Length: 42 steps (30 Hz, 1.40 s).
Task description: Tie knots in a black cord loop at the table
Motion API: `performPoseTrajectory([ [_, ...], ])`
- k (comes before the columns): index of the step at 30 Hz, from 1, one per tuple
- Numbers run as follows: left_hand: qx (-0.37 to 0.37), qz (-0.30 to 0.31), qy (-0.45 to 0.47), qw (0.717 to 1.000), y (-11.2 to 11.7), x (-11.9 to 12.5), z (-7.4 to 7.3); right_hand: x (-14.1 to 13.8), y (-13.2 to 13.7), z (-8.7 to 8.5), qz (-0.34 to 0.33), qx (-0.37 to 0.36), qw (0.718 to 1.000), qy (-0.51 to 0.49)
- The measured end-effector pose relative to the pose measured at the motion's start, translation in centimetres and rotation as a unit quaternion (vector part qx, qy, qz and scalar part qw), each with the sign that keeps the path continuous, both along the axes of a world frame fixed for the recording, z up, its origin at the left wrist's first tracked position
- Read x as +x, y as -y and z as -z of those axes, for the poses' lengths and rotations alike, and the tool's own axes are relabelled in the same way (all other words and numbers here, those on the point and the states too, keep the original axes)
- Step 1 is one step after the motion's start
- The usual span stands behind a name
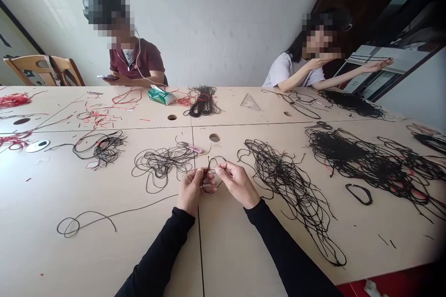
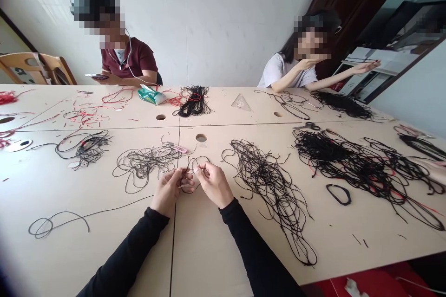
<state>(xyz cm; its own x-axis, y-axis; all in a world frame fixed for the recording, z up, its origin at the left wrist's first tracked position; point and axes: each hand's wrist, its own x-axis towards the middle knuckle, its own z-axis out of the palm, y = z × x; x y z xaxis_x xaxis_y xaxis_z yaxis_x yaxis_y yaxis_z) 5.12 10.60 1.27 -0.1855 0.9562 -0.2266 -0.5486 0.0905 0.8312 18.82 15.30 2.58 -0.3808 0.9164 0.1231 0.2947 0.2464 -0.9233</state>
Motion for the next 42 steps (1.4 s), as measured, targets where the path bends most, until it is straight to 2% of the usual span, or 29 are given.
performPoseTrajectory([
  [7,-0.013,0.012,-0.024,1.0,-0.04,-0.14,0.13,-0.21,0.08,0.5,-0.007,-0.04,0.999,-0.017],
  [12,-0.011,0.013,-0.018,1.0,0.02,-0.1,0.09,-0.25,0.1,0.0,-0.004,-0.007,1.0,-0.006],
  [16,-0.019,0.025,-0.048,0.998,0.0,0.09,0.35,-0.17,0.15,-0.37,0.001,0.012,1.0,-0.006],
  [24,-0.011,0.007,-0.084,0.996,0.02,0.38,0.5,-0.27,0.27,-0.05,-0.01,0.032,0.999,0.03],
  [34,-0.003,-0.006,-0.118,0.993,0.14,0.48,0.18,-0.23,0.14,-0.14,-0.003,0.05,0.997,0.051],
  [42,0.006,0.008,-0.142,0.99,0.2,0.34,0.06,-0.16,0.39,-0.5,-0.01,0.039,0.998,0.041],
])
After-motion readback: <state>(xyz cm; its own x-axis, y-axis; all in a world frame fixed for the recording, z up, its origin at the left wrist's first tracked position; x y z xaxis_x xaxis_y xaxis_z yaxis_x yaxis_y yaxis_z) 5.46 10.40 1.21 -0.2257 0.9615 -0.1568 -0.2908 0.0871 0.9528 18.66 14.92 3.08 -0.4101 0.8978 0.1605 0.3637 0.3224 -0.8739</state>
